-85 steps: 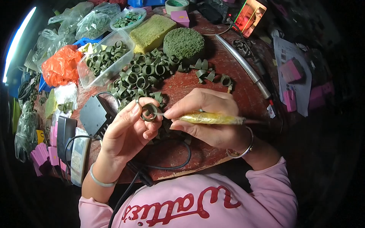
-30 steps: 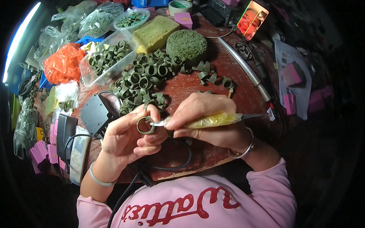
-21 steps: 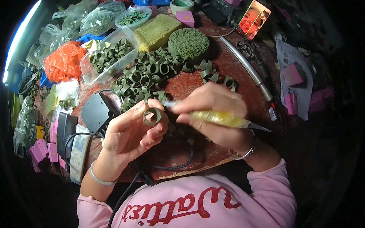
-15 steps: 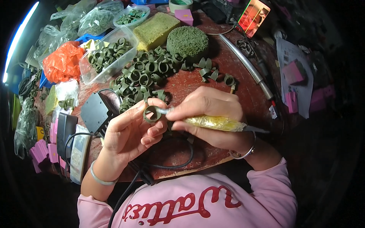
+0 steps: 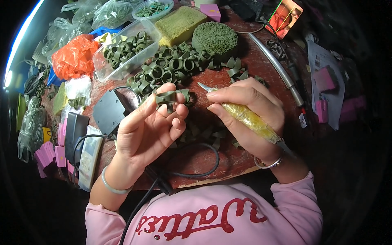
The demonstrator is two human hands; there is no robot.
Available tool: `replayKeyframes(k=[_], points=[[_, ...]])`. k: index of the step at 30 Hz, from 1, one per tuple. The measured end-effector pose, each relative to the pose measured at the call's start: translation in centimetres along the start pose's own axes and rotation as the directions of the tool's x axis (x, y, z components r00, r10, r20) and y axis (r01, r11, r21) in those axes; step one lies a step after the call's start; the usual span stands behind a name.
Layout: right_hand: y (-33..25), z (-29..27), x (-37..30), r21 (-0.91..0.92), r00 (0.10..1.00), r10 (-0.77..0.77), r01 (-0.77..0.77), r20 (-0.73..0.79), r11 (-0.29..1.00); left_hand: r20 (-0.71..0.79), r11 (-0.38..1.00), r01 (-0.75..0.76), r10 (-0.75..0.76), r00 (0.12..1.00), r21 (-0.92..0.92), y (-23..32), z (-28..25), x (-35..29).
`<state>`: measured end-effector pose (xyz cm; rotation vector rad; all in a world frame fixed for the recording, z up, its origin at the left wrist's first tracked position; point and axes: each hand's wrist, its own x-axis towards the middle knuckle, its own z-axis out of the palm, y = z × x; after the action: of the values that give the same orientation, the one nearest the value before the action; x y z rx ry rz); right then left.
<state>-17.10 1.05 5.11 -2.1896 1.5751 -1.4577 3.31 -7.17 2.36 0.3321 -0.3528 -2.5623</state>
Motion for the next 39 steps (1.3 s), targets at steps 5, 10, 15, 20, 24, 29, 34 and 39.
replayKeyframes(k=[5,10,15,20,24,29,34,39], points=[[0.3,-0.3,0.3,-0.017,0.998,-0.052,0.051,-0.023,0.999,0.068,0.999,-0.001,0.004,0.998,-0.044,0.1,-0.1,0.1],[2.9,-4.2,1.6,0.033,0.818,0.444,-0.465,-0.365,0.885,-0.008,0.998,-0.016,0.017,1.0,0.06,-0.2,0.3,-0.1],[10.0,-9.5,-1.9,-0.478,0.904,0.275,-0.409,-0.327,0.777,0.021,0.997,0.008,-0.01,1.0,0.078,-0.2,0.6,-0.3],[10.8,-9.5,-3.5,-0.684,0.909,0.363,-0.398,-0.204,0.611,0.026,0.988,0.022,-0.027,0.999,0.15,-0.5,0.6,0.0],[12.3,-9.1,-3.6,-0.667,0.925,0.316,-0.373,-0.211,0.645,0.011,0.98,0.039,-0.042,0.999,0.195,-0.5,0.3,0.1],[14.7,-10.5,-4.7,-0.634,0.899,0.214,-0.424,-0.383,0.647,-0.001,0.987,0.051,-0.052,0.999,0.151,-0.4,0.6,-0.1],[15.4,-11.4,-6.0,-0.65,0.872,0.365,-0.488,-0.327,0.583,0.004,0.995,0.077,-0.077,0.997,0.062,-0.1,0.2,-0.1],[9.6,-7.7,-3.3,-0.44,0.833,0.133,-0.411,-0.536,0.799,0.034,0.993,0.102,-0.1,0.994,-0.06,-0.2,-0.5,0.4]])
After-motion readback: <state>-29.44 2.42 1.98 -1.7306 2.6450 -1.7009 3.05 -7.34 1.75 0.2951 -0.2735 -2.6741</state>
